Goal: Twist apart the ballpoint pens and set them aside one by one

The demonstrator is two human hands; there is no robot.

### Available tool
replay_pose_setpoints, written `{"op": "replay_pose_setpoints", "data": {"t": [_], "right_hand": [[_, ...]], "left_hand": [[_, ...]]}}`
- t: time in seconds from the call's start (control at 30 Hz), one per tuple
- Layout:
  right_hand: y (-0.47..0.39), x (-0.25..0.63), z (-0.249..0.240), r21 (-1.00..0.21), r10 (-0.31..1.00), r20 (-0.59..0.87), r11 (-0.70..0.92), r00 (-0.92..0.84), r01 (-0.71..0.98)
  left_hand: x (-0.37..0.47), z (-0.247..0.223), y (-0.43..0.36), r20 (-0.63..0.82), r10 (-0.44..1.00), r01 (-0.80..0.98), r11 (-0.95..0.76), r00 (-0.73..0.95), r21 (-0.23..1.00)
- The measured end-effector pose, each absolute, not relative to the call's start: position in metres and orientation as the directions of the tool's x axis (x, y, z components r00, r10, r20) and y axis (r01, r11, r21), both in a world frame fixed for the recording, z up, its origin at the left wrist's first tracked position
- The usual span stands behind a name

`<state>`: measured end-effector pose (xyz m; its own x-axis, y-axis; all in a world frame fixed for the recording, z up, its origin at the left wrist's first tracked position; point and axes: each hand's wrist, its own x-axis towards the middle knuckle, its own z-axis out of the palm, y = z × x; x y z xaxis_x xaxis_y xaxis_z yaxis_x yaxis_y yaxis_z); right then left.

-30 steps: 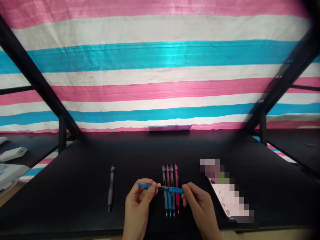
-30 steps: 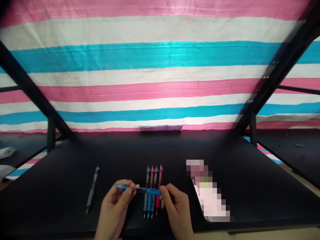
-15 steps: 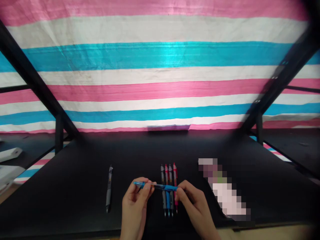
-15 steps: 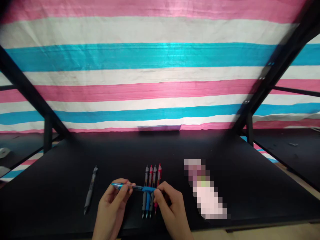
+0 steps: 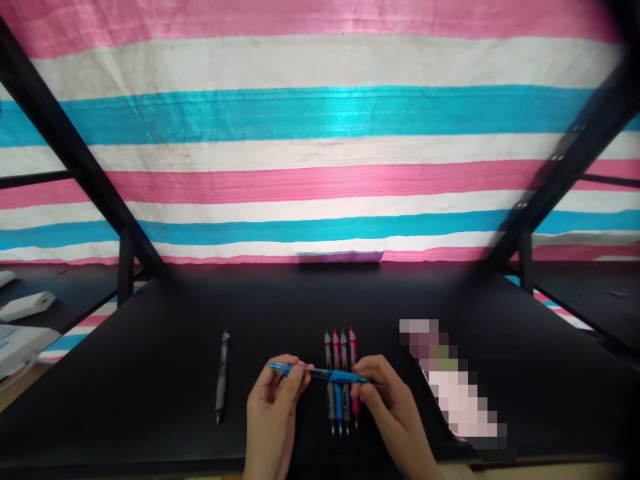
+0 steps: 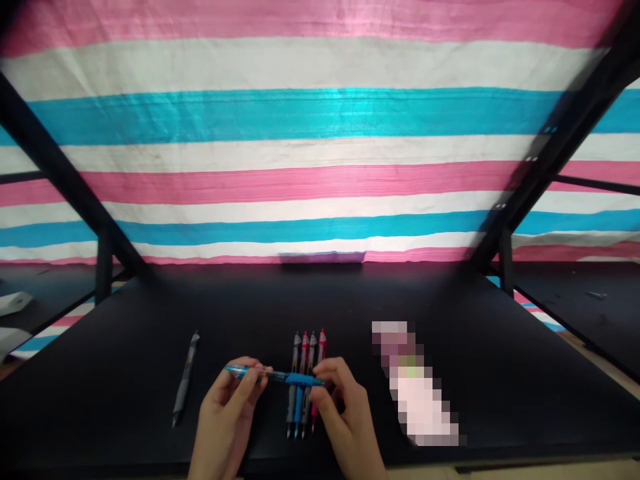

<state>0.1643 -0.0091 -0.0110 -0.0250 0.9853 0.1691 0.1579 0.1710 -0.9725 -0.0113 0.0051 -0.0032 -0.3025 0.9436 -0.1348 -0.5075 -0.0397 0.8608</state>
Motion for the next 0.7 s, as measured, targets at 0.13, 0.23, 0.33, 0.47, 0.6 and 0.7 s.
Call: {"op": "replay_pose_setpoints", "data": {"t": [0.13, 0.23, 0.33, 0.47, 0.6, 0.7], "right_hand": [[-0.0094, 0.1616, -0.0128, -0.959, 0.986, 0.164, 0.161, -0.006, 0.234], [-0.0102, 0.1610, -0.0124, -0.945, 0.984, 0.172, 0.177, -0.041, 0.275], [-0.0101, 0.1613, -0.0110, -0.935, 0.980, 0.179, 0.196, -0.084, 0.294], [-0.0079, 0.1602, -0.0098, -0.926, 0.978, 0.190, 0.207, -0.086, 0.315], [-0.0064, 0.1599, -0.0110, -0.928, 0.982, 0.172, 0.187, -0.076, 0.322], [-0.0075, 0.1635, -0.0147, -0.937, 0.986, 0.141, 0.163, -0.092, 0.309]], "left_hand": [[-0.0110, -0.0031, 0.0052, -0.151, 0.939, -0.523, -0.035, -0.309, 0.852], [-0.0115, -0.0027, 0.0049, -0.181, 0.938, -0.537, -0.006, -0.294, 0.844], [-0.0125, -0.0027, 0.0045, -0.190, 0.939, -0.544, 0.005, -0.286, 0.839], [-0.0121, -0.0039, 0.0042, -0.181, 0.940, -0.542, -0.005, -0.289, 0.840], [-0.0082, -0.0021, 0.0041, -0.180, 0.938, -0.540, -0.010, -0.297, 0.841], [-0.0065, 0.0031, 0.0049, -0.196, 0.934, -0.564, -0.007, -0.299, 0.826]]}}
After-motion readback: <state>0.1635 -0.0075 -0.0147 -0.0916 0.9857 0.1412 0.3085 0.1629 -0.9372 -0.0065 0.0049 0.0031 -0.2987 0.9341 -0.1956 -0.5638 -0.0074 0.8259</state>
